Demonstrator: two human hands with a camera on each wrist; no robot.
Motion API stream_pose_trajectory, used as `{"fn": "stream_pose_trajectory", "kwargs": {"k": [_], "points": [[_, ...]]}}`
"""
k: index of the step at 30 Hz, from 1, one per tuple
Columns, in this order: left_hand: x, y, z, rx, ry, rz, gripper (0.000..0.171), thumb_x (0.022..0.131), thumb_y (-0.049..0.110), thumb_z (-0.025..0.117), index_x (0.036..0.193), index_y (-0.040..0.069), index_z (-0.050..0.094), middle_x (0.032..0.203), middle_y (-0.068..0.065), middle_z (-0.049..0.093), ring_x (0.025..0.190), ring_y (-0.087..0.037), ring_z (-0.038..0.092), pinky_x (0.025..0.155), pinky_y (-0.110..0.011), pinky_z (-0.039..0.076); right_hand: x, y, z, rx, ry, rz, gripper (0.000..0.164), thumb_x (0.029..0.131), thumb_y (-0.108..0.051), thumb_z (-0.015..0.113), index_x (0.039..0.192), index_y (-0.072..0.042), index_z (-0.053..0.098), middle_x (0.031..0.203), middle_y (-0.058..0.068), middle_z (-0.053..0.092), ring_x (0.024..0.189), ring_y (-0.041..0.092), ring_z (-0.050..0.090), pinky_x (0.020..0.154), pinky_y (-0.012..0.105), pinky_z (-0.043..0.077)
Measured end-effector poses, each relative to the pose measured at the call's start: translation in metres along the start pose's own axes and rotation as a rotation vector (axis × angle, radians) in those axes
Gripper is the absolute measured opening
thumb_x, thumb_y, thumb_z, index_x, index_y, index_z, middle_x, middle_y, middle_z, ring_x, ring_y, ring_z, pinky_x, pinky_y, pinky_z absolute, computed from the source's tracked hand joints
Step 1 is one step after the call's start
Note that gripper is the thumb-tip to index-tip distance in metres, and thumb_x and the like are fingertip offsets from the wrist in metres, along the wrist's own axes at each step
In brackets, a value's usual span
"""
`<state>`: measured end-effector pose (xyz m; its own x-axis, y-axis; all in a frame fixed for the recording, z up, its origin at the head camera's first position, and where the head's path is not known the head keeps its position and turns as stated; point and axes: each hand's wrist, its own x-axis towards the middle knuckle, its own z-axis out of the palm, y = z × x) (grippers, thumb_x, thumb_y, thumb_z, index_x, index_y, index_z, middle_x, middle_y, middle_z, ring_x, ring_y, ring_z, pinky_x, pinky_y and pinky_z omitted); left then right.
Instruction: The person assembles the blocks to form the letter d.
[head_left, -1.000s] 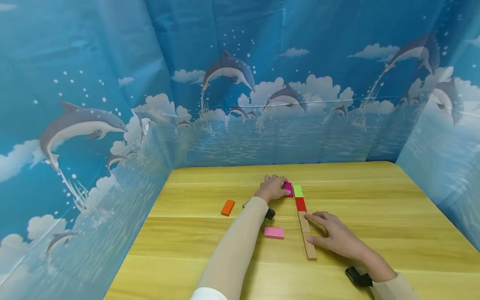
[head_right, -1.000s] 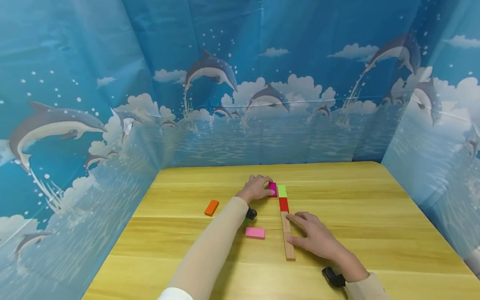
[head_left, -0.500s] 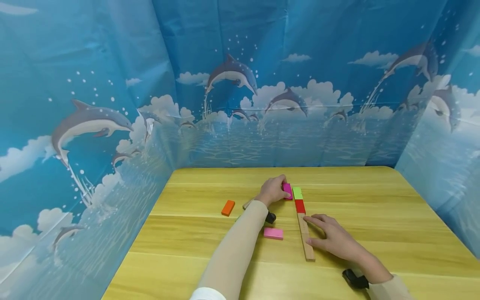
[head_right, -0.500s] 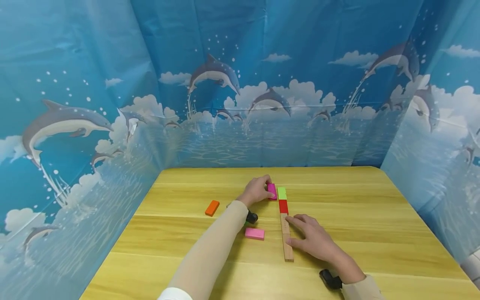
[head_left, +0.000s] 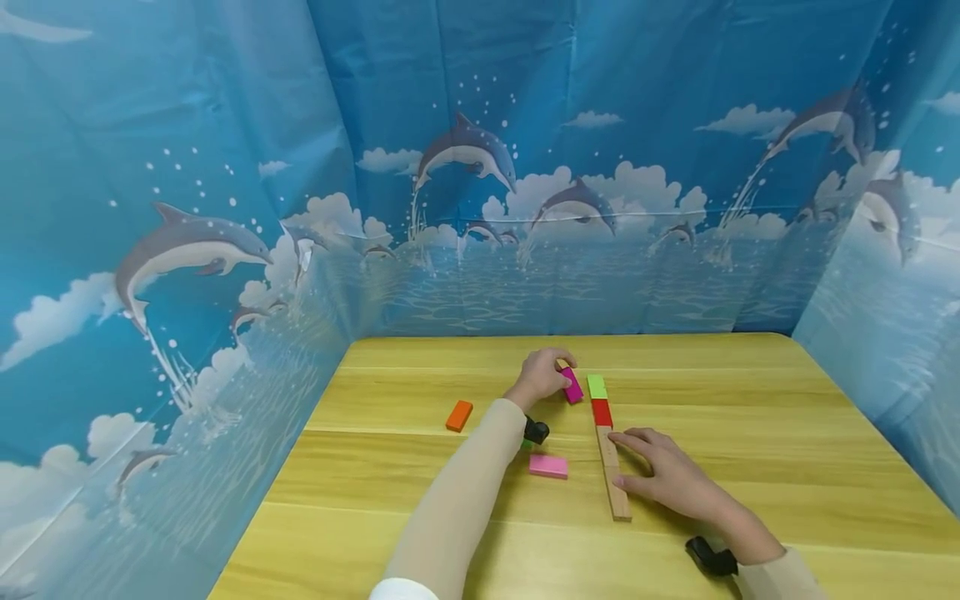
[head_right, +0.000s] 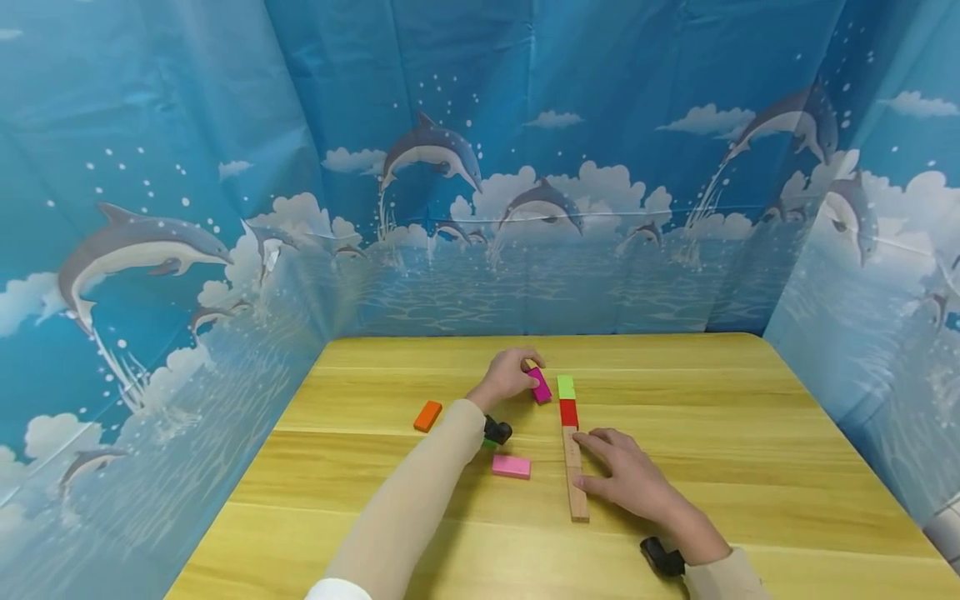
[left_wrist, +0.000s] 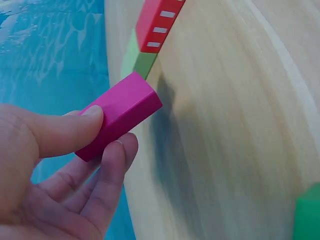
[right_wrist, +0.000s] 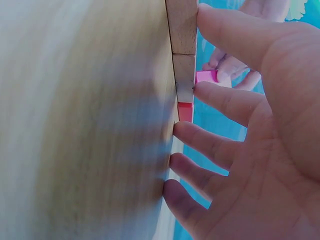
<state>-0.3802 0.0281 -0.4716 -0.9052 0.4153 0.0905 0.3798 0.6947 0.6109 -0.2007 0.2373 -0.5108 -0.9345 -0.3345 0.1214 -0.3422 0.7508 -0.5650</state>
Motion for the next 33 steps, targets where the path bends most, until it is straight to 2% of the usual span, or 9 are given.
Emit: {"fn": "stream_pose_trajectory", "kwargs": {"k": [3, 11, 18, 26, 33], "points": [[-0.005, -0.001, -0.005, 0.019, 0.002, 0.004, 0.024, 0.089, 0.008, 0.077, 0.113, 0.014, 0.077, 0.098, 0.003, 0.069, 0.087, -0.011, 0.058, 0.074, -0.027, 0.047, 0.0, 0.0, 0.0, -0.002, -0.001, 0.002, 0.07, 0.092, -0.049, 0.071, 0.15, -0.015, 0.05, 0.141, 0.017, 0.049, 0.128, 0.045, 0.044, 0.094, 0.066, 0.041], [-0.016, -0.006, -0.008, -0.065, 0.012, 0.01, 0.016, 0.087, 0.01, 0.081, 0.102, 0.012, 0.076, 0.086, 0.005, 0.065, 0.08, -0.012, 0.056, 0.069, -0.026, 0.047, 0.001, 0.001, 0.0, 0.003, 0.001, 0.012, 0.07, 0.091, -0.048, 0.072, 0.15, -0.015, 0.05, 0.141, 0.017, 0.049, 0.129, 0.044, 0.043, 0.095, 0.066, 0.041], [-0.027, -0.012, -0.009, -0.109, 0.013, 0.01, 0.014, 0.086, 0.008, 0.081, 0.097, 0.012, 0.073, 0.085, 0.004, 0.064, 0.076, -0.012, 0.057, 0.067, -0.025, 0.047, 0.001, 0.001, 0.001, 0.003, -0.009, 0.009, 0.071, 0.091, -0.048, 0.072, 0.15, -0.015, 0.05, 0.142, 0.018, 0.048, 0.129, 0.045, 0.043, 0.095, 0.066, 0.041], [-0.039, -0.019, -0.002, -0.259, 0.017, -0.078, 0.018, 0.083, 0.01, 0.084, 0.089, 0.018, 0.07, 0.083, 0.003, 0.064, 0.076, -0.014, 0.058, 0.066, -0.027, 0.049, 0.001, 0.003, 0.002, -0.001, -0.007, 0.012, 0.072, 0.091, -0.05, 0.071, 0.15, -0.016, 0.049, 0.143, 0.018, 0.048, 0.13, 0.045, 0.042, 0.097, 0.066, 0.039], [-0.046, -0.023, 0.001, -0.275, -0.003, -0.152, 0.016, 0.082, 0.013, 0.085, 0.085, 0.017, 0.07, 0.083, 0.002, 0.064, 0.069, -0.016, 0.054, 0.062, -0.029, 0.044, 0.001, 0.005, 0.001, 0.006, -0.001, 0.003, 0.071, 0.091, -0.05, 0.071, 0.15, -0.016, 0.05, 0.142, 0.017, 0.048, 0.13, 0.044, 0.042, 0.096, 0.067, 0.039]]}}
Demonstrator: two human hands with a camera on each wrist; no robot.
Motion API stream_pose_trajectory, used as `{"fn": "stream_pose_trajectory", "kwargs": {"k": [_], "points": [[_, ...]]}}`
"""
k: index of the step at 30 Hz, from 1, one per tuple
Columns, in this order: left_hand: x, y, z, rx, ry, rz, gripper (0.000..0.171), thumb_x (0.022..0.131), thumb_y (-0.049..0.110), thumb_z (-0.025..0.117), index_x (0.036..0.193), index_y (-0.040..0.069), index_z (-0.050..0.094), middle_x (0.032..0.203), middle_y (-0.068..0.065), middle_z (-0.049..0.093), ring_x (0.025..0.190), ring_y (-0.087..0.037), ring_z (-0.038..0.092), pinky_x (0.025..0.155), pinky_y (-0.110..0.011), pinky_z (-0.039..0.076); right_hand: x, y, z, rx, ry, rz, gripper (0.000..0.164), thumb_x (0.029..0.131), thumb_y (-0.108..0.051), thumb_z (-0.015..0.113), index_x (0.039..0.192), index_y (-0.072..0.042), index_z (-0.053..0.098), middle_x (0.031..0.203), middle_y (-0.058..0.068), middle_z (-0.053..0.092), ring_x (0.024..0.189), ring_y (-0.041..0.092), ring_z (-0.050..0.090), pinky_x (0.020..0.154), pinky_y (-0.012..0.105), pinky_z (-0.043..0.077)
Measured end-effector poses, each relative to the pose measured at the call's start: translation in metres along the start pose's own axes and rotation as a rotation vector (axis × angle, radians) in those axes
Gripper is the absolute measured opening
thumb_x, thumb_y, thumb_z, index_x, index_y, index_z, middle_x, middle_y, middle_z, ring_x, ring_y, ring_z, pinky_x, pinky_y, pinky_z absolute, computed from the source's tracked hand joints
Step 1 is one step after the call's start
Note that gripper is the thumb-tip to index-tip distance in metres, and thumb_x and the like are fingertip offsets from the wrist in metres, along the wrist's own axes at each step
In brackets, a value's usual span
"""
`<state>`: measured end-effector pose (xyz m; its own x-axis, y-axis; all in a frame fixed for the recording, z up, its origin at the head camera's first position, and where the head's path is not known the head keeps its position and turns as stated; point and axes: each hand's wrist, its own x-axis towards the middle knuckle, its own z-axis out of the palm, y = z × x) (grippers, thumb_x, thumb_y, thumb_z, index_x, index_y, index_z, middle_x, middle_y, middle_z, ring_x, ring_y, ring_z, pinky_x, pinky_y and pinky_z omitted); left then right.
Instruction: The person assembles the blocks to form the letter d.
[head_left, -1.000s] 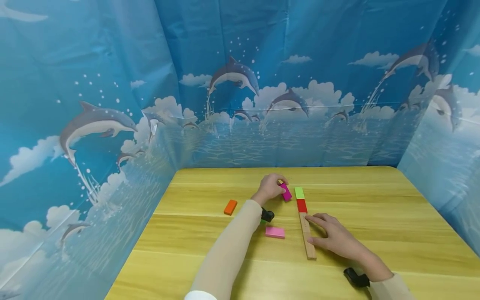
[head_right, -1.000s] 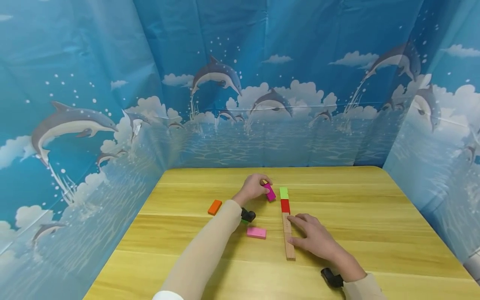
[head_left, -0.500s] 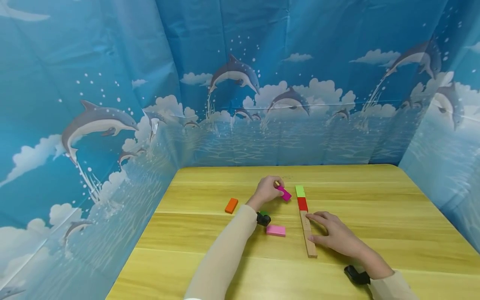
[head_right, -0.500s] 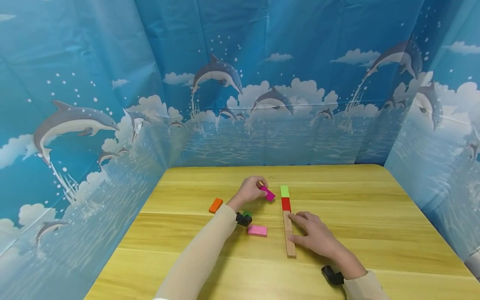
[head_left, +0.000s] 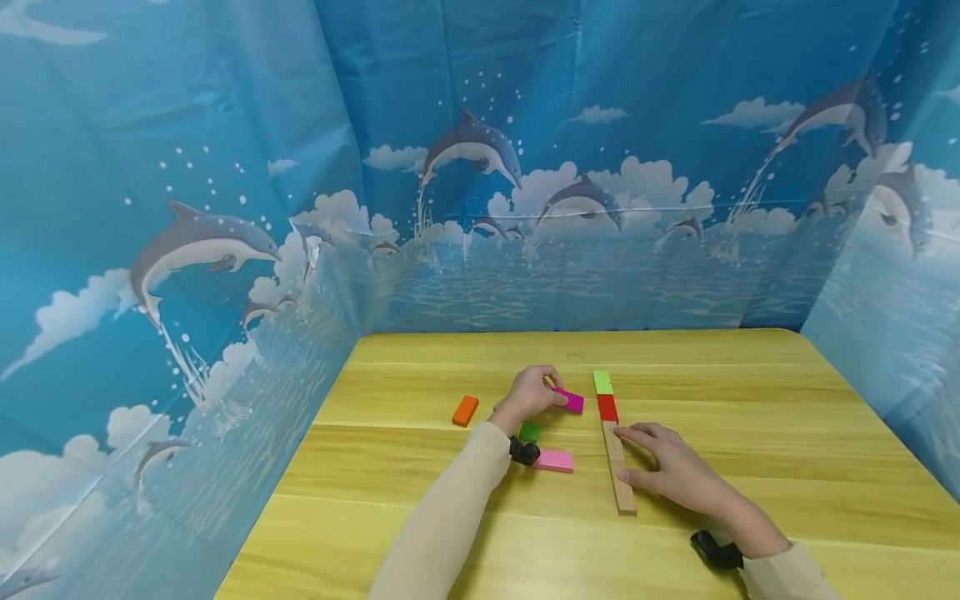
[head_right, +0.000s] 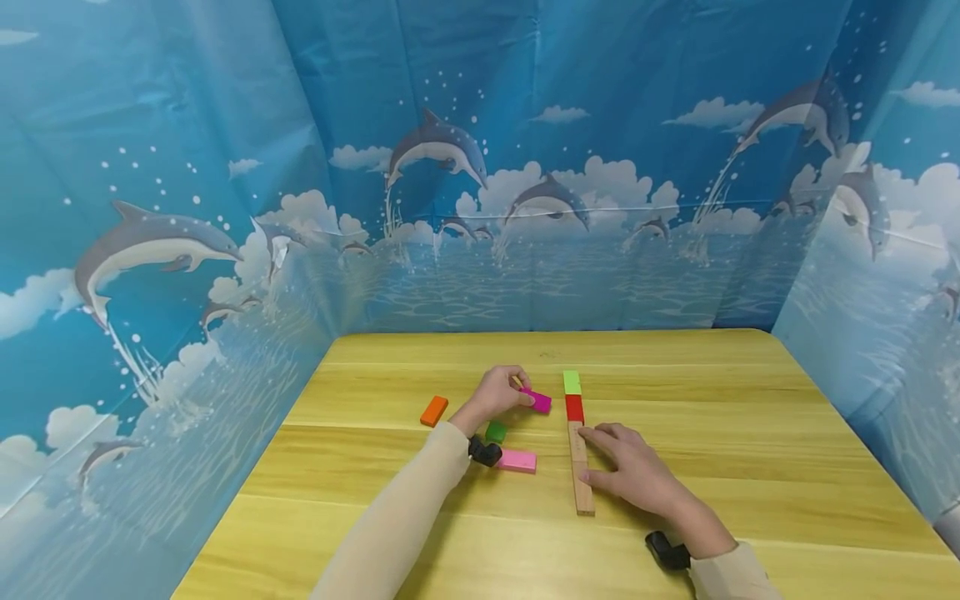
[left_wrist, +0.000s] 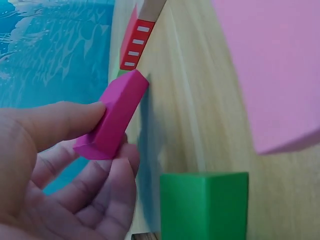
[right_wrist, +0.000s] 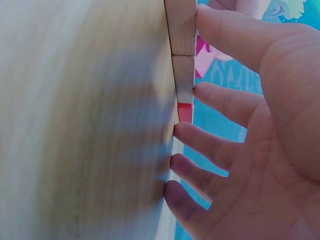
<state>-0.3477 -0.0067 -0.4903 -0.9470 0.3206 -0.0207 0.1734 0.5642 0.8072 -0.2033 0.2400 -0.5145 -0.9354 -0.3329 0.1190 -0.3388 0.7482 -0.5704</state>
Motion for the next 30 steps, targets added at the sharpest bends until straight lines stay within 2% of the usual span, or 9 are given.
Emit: {"fn": "stream_pose_trajectory", "kwargs": {"k": [3, 10, 14, 20, 30], "points": [[-0.002, -0.001, 0.001, 0.027, -0.025, -0.013, 0.014, 0.083, 0.015, 0.084, 0.085, 0.018, 0.07, 0.083, 0.003, 0.064, 0.067, -0.016, 0.054, 0.06, -0.029, 0.043, -0.001, -0.001, 0.0, 0.003, 0.004, -0.001, 0.071, 0.091, -0.05, 0.071, 0.15, -0.016, 0.05, 0.142, 0.017, 0.049, 0.13, 0.044, 0.042, 0.096, 0.067, 0.04], [-0.006, 0.001, 0.005, 0.099, -0.119, 0.026, 0.008, 0.088, 0.016, 0.08, 0.094, 0.014, 0.074, 0.083, 0.004, 0.066, 0.068, -0.015, 0.058, 0.059, -0.029, 0.047, -0.002, -0.006, -0.003, 0.004, 0.018, -0.021, 0.07, 0.091, -0.048, 0.072, 0.149, -0.014, 0.051, 0.141, 0.017, 0.05, 0.128, 0.045, 0.043, 0.094, 0.067, 0.04], [-0.008, 0.005, 0.008, 0.176, -0.135, 0.041, 0.012, 0.089, 0.02, 0.079, 0.1, 0.016, 0.076, 0.089, 0.008, 0.066, 0.073, -0.011, 0.059, 0.062, -0.027, 0.049, -0.001, -0.004, -0.004, -0.003, 0.028, -0.036, 0.07, 0.091, -0.048, 0.072, 0.148, -0.014, 0.052, 0.141, 0.017, 0.05, 0.128, 0.044, 0.044, 0.094, 0.066, 0.041], [-0.009, 0.011, 0.012, 0.26, -0.175, 0.074, 0.019, 0.086, 0.021, 0.083, 0.104, 0.019, 0.076, 0.098, 0.007, 0.067, 0.081, -0.009, 0.058, 0.067, -0.027, 0.05, -0.001, -0.003, -0.005, -0.012, 0.029, -0.033, 0.07, 0.091, -0.051, 0.07, 0.148, -0.015, 0.052, 0.14, 0.016, 0.05, 0.128, 0.044, 0.044, 0.094, 0.066, 0.041], [-0.011, 0.009, 0.018, 0.242, -0.202, 0.074, 0.022, 0.085, 0.022, 0.083, 0.106, 0.018, 0.076, 0.092, 0.008, 0.064, 0.078, -0.01, 0.058, 0.065, -0.027, 0.049, -0.003, -0.002, -0.002, -0.014, 0.031, -0.033, 0.07, 0.092, -0.05, 0.07, 0.149, -0.015, 0.051, 0.14, 0.015, 0.05, 0.128, 0.044, 0.044, 0.094, 0.066, 0.041]]}}
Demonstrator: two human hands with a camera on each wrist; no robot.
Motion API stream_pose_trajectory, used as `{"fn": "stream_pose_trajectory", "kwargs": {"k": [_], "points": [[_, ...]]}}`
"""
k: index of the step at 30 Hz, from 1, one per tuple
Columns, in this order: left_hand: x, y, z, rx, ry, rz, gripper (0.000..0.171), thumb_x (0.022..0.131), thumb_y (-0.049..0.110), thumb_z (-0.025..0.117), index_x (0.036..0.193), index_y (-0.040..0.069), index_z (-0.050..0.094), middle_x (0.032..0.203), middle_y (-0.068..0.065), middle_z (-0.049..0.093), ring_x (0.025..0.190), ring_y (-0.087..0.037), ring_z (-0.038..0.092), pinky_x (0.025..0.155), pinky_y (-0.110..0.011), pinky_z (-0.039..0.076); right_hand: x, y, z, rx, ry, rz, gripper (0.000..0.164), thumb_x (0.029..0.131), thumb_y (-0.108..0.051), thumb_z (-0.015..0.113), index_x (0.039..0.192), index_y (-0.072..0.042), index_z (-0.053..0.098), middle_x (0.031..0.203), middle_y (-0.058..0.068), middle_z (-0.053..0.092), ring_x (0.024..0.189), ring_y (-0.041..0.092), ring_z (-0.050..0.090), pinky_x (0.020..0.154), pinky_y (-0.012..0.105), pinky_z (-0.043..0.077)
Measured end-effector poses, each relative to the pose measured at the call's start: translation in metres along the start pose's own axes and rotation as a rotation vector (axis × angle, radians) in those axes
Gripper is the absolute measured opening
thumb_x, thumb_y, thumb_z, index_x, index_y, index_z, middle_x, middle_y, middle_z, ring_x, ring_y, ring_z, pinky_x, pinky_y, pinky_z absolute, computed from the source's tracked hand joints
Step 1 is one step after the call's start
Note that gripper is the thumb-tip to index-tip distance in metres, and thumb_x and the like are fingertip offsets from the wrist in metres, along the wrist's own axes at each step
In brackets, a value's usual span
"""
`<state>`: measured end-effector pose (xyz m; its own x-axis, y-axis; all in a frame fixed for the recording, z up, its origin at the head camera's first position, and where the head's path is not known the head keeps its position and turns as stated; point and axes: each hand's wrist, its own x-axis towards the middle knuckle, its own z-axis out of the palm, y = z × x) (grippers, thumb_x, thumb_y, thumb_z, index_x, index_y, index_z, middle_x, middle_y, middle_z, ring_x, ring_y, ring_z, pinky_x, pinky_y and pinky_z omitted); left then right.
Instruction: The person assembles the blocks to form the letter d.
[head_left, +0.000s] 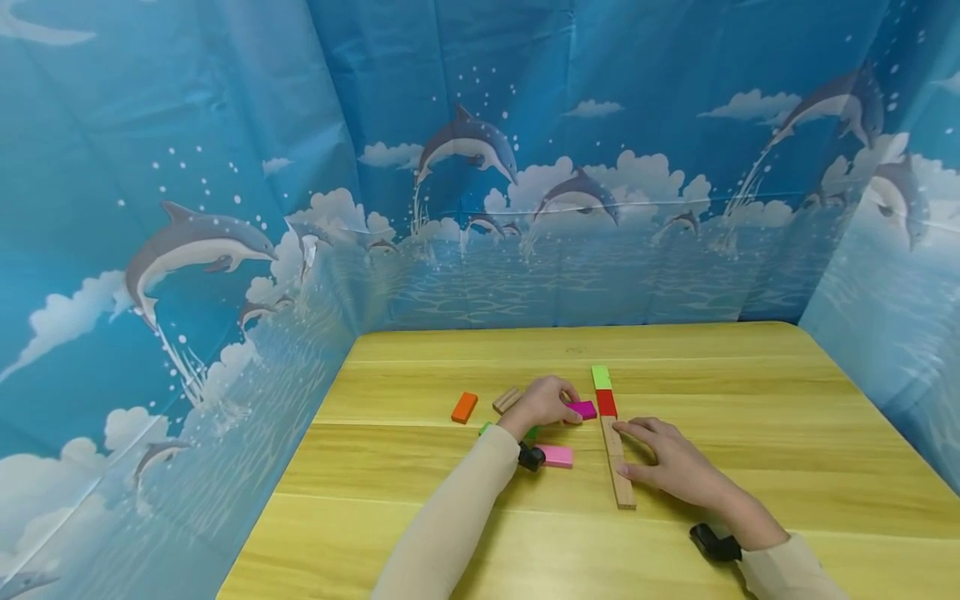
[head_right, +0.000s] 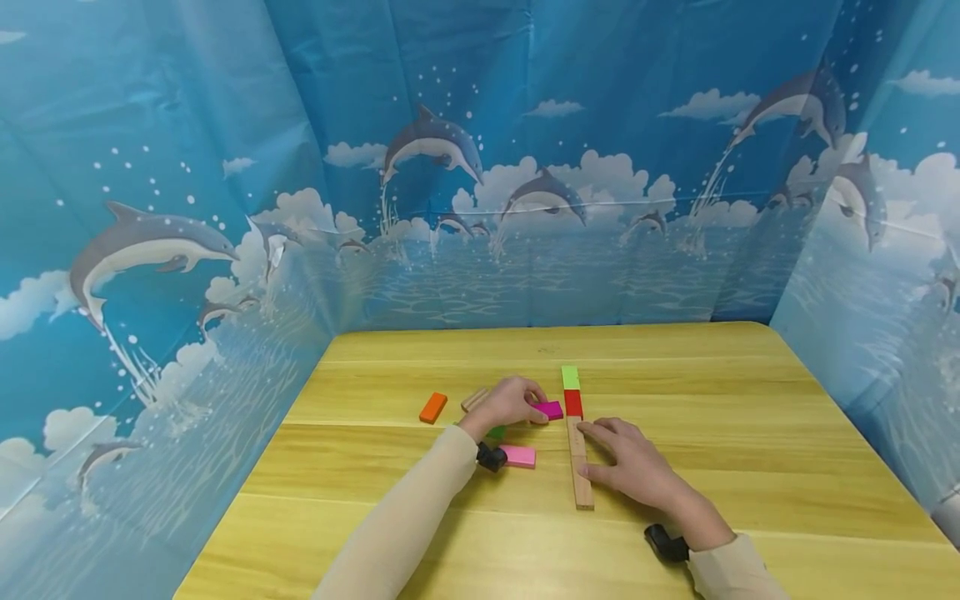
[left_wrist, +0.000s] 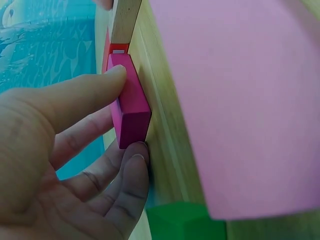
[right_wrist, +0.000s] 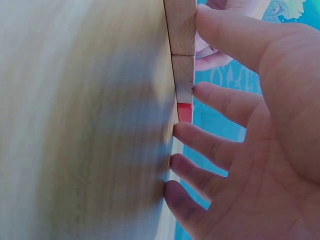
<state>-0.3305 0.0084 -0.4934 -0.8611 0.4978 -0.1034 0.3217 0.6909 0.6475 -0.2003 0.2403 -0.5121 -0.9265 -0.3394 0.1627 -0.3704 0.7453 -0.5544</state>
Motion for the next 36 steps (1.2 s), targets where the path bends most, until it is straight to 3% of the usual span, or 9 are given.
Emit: {"fn": "stream_pose_trajectory", "kwargs": {"k": [36], "points": [[0.001, -0.0021, 0.0013, -0.051, -0.041, 0.026, 0.02, 0.086, 0.026, 0.083, 0.105, 0.022, 0.076, 0.094, 0.008, 0.065, 0.081, -0.009, 0.058, 0.067, -0.028, 0.048, -0.0003, 0.0003, 0.0006, -0.011, -0.003, 0.006, 0.07, 0.091, -0.051, 0.071, 0.149, -0.017, 0.051, 0.14, 0.015, 0.05, 0.128, 0.043, 0.045, 0.094, 0.066, 0.041]]}}
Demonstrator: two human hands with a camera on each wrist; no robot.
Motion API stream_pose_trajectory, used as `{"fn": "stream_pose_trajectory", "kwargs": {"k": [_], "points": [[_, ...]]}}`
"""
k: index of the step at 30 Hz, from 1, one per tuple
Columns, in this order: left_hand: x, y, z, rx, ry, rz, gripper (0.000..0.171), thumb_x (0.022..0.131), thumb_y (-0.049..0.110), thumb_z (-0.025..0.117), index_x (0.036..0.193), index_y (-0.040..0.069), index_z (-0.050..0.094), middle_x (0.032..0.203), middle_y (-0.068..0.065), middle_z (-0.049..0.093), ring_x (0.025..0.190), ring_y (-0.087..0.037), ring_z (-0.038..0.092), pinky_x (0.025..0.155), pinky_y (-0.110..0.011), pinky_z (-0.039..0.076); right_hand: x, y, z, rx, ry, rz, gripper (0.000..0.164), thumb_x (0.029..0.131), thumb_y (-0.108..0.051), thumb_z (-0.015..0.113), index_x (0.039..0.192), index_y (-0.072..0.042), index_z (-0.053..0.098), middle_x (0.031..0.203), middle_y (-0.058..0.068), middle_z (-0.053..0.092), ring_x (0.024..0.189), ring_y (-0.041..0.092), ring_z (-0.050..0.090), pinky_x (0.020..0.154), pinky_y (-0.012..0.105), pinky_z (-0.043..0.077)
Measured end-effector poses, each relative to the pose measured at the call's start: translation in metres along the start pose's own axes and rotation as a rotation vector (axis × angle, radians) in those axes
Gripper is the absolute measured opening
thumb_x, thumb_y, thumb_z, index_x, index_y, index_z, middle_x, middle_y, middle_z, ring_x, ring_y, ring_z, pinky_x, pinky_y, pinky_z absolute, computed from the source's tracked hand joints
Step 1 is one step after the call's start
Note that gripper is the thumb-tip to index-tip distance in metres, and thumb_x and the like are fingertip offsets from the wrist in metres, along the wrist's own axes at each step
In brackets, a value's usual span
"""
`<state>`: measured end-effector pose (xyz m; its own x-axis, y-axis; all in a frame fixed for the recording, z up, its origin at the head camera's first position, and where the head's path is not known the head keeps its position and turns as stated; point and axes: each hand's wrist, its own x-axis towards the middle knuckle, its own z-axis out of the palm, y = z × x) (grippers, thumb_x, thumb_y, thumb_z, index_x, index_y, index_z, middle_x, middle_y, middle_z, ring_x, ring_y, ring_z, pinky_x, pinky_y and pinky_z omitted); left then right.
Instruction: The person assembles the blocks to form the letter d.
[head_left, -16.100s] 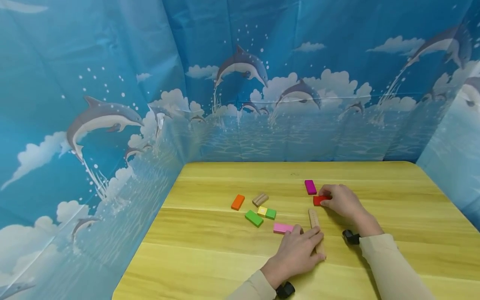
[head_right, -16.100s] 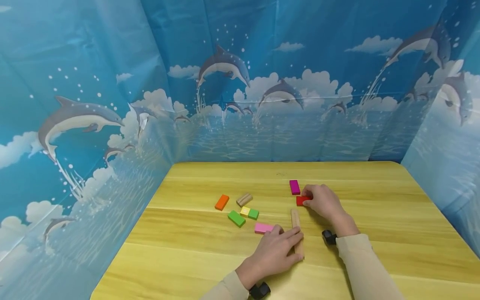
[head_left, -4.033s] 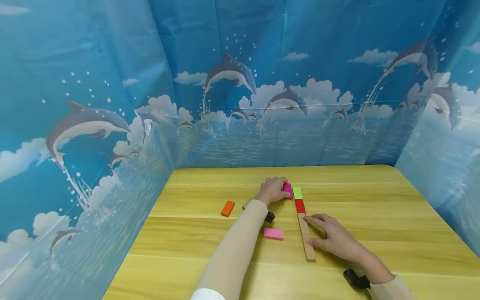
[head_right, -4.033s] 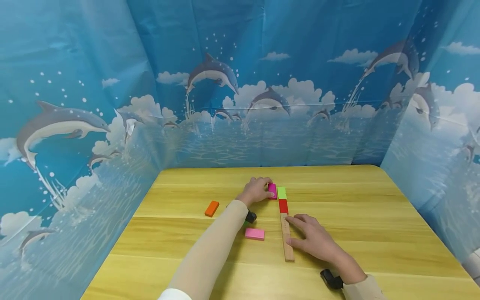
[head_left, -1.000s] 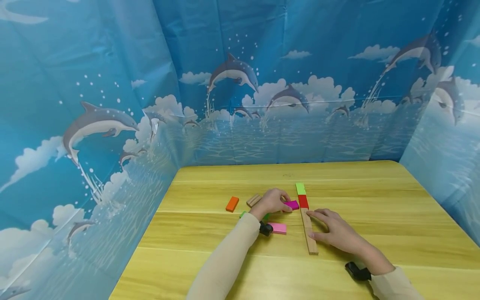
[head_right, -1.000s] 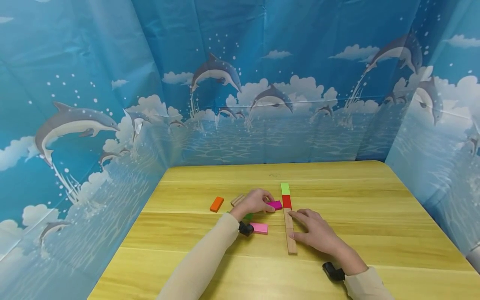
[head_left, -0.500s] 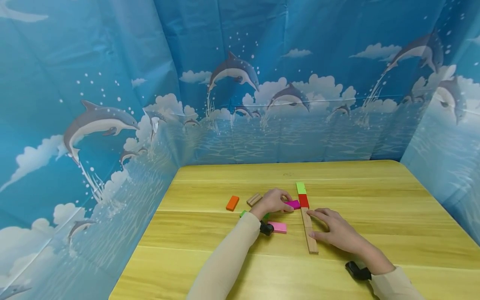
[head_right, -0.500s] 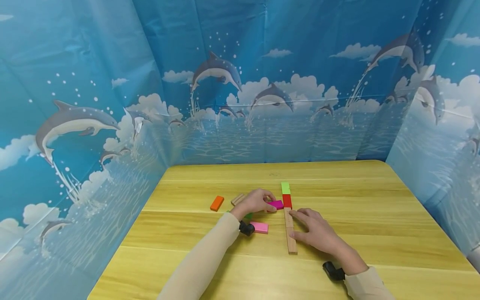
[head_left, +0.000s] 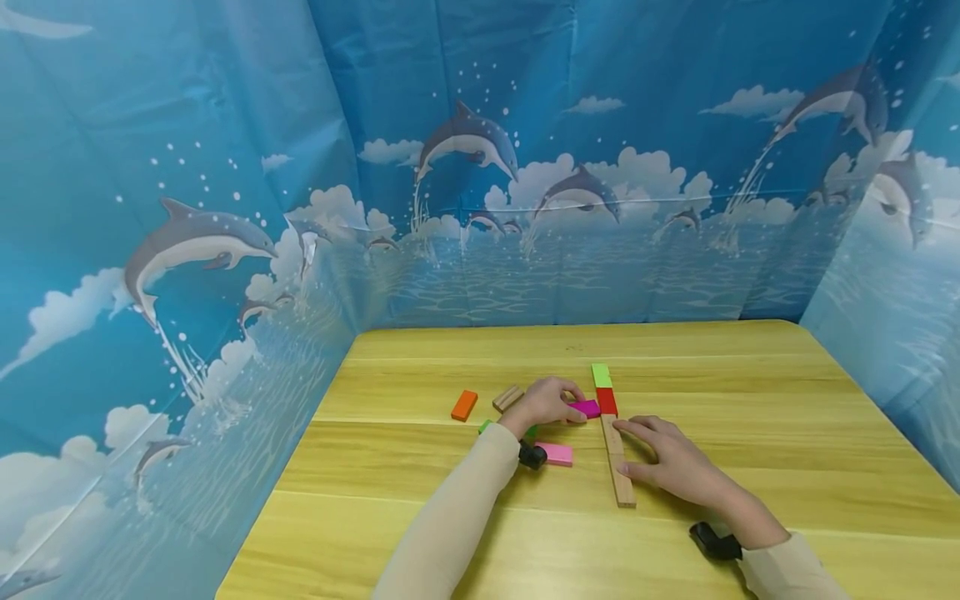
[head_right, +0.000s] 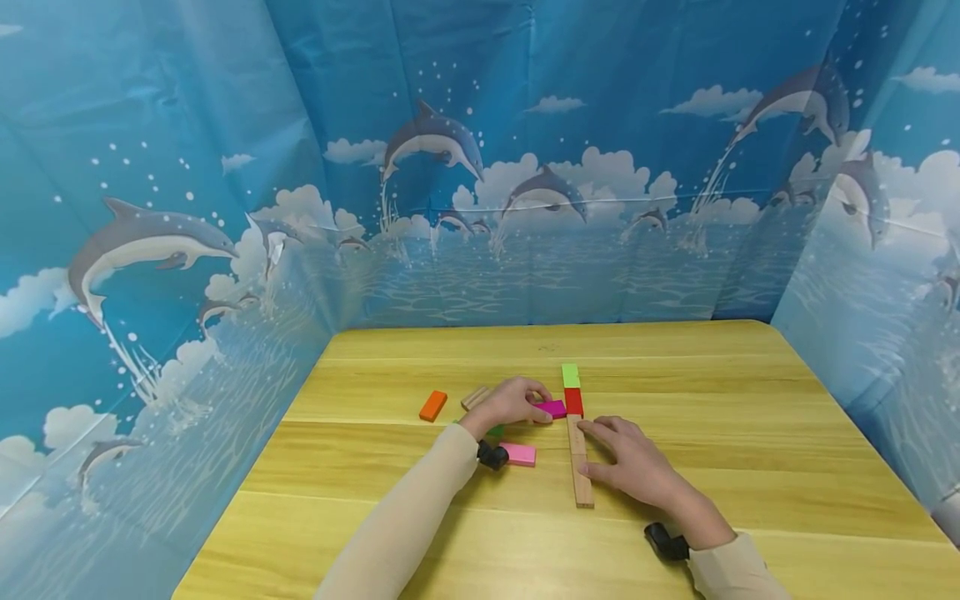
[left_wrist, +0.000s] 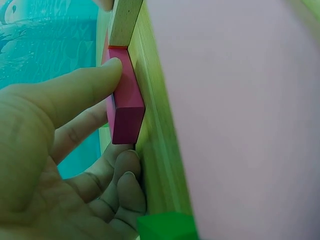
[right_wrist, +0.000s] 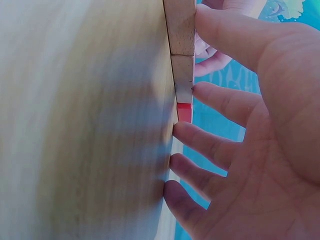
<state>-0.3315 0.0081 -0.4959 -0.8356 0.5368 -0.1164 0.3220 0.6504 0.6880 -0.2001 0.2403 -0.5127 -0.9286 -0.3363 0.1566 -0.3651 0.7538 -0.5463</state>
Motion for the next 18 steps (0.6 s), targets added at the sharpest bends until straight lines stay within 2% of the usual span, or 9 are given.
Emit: {"fn": "stream_pose_trajectory", "kwargs": {"k": [12, 18], "points": [[-0.003, 0.0, -0.003, 0.031, -0.02, 0.011, 0.027, 0.088, 0.029, 0.081, 0.113, 0.02, 0.074, 0.107, 0.007, 0.066, 0.088, -0.007, 0.058, 0.071, -0.027, 0.049, 0.0, 0.001, 0.001, 0.009, -0.005, -0.002, 0.07, 0.091, -0.05, 0.071, 0.149, -0.015, 0.051, 0.14, 0.015, 0.05, 0.128, 0.043, 0.044, 0.095, 0.066, 0.041], [-0.009, 0.002, -0.013, -0.029, -0.022, 0.007, 0.03, 0.092, 0.026, 0.077, 0.119, 0.015, 0.071, 0.098, 0.004, 0.064, 0.083, -0.012, 0.059, 0.068, -0.03, 0.049, 0.0, 0.0, 0.0, 0.015, -0.003, -0.006, 0.07, 0.092, -0.049, 0.071, 0.149, -0.015, 0.051, 0.14, 0.016, 0.05, 0.128, 0.044, 0.044, 0.095, 0.066, 0.04]]}}
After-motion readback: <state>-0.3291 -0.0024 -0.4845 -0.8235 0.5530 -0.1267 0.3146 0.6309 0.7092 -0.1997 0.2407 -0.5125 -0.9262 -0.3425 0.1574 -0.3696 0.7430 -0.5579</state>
